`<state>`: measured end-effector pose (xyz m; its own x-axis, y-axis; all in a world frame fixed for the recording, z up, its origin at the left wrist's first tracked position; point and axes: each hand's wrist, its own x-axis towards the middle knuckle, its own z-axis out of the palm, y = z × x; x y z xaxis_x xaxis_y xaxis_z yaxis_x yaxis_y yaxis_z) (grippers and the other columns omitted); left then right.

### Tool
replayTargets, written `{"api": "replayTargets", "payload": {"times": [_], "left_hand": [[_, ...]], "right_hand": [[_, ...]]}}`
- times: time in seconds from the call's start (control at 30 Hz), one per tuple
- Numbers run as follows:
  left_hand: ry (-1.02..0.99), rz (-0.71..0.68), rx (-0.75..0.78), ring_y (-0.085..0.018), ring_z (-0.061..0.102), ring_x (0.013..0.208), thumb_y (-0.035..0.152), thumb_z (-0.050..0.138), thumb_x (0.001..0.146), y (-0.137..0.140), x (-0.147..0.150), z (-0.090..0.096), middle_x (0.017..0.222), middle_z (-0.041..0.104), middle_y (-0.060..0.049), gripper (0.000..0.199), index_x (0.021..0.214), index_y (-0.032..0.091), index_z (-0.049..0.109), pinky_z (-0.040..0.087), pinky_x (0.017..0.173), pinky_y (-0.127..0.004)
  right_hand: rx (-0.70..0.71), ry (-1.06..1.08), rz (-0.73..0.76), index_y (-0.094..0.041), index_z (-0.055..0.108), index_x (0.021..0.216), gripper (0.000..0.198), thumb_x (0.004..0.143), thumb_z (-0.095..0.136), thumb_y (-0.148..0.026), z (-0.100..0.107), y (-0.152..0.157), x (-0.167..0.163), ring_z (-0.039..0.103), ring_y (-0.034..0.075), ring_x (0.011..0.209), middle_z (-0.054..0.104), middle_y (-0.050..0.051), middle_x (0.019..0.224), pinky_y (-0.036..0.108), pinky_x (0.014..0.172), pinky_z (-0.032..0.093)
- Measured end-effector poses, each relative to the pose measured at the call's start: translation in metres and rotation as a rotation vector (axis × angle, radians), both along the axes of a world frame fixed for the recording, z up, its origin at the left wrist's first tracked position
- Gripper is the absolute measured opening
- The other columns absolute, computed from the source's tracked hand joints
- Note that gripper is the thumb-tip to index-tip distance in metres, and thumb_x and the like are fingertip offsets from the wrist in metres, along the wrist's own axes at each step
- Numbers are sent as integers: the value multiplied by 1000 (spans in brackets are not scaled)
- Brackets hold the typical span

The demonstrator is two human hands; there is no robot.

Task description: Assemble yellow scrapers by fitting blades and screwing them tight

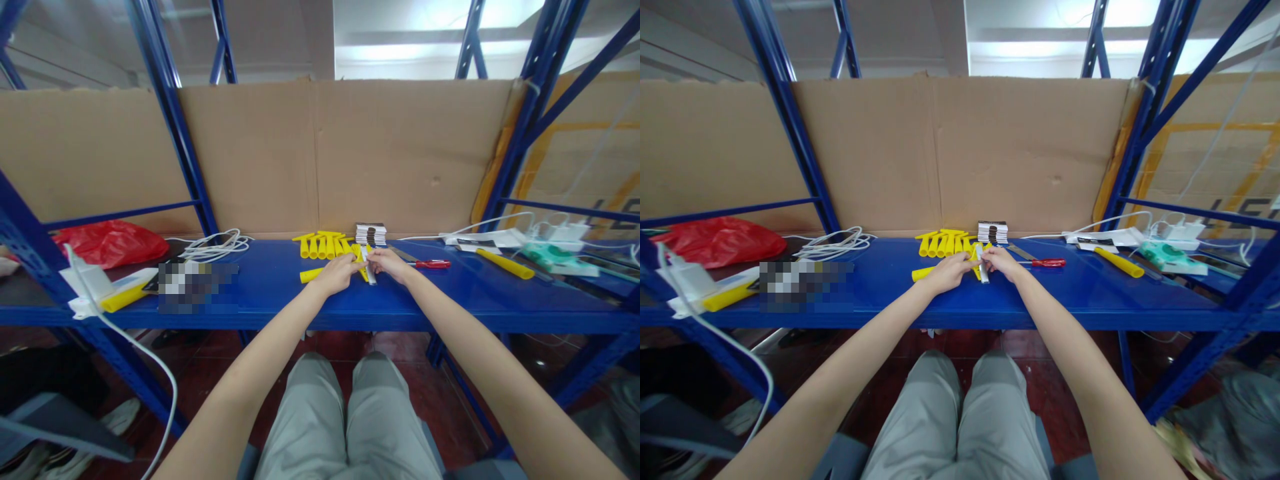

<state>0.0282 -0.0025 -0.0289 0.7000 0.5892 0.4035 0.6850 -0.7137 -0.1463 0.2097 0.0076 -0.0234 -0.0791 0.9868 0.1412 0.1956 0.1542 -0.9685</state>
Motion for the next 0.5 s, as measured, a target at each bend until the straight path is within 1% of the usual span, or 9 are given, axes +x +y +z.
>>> {"api": "replayTargets", "payload": {"times": [0.17,0.27,0.4,0.5], "left_hand": [[25,10,22,-21,56,103,5,36,88,1,0,-3,110,58,-10,55,136,27,52,46,89,-35],[38,20,16,-22,56,104,5,36,87,0,1,-3,111,58,-10,57,138,28,49,46,90,-35],[50,44,10,-22,56,103,6,36,88,-2,2,-2,110,56,-10,59,140,30,45,46,88,-35],[71,55,18,-22,56,101,7,34,88,-4,3,0,109,56,-10,57,140,29,46,46,86,-35]], "right_hand": [[8,-15,-22,-17,54,58,24,81,54,-9,-1,1,0,46,7,43,51,-3,47,19,48,39],[15,-21,-29,-18,53,58,24,81,57,-13,-2,3,0,46,7,43,50,-3,46,18,46,40],[22,-13,-35,-18,54,60,22,80,60,-18,-2,3,1,45,7,43,49,-3,46,18,44,41],[20,0,-38,-17,54,62,20,81,58,-17,-1,2,0,45,7,43,49,-3,47,17,43,39]]}}
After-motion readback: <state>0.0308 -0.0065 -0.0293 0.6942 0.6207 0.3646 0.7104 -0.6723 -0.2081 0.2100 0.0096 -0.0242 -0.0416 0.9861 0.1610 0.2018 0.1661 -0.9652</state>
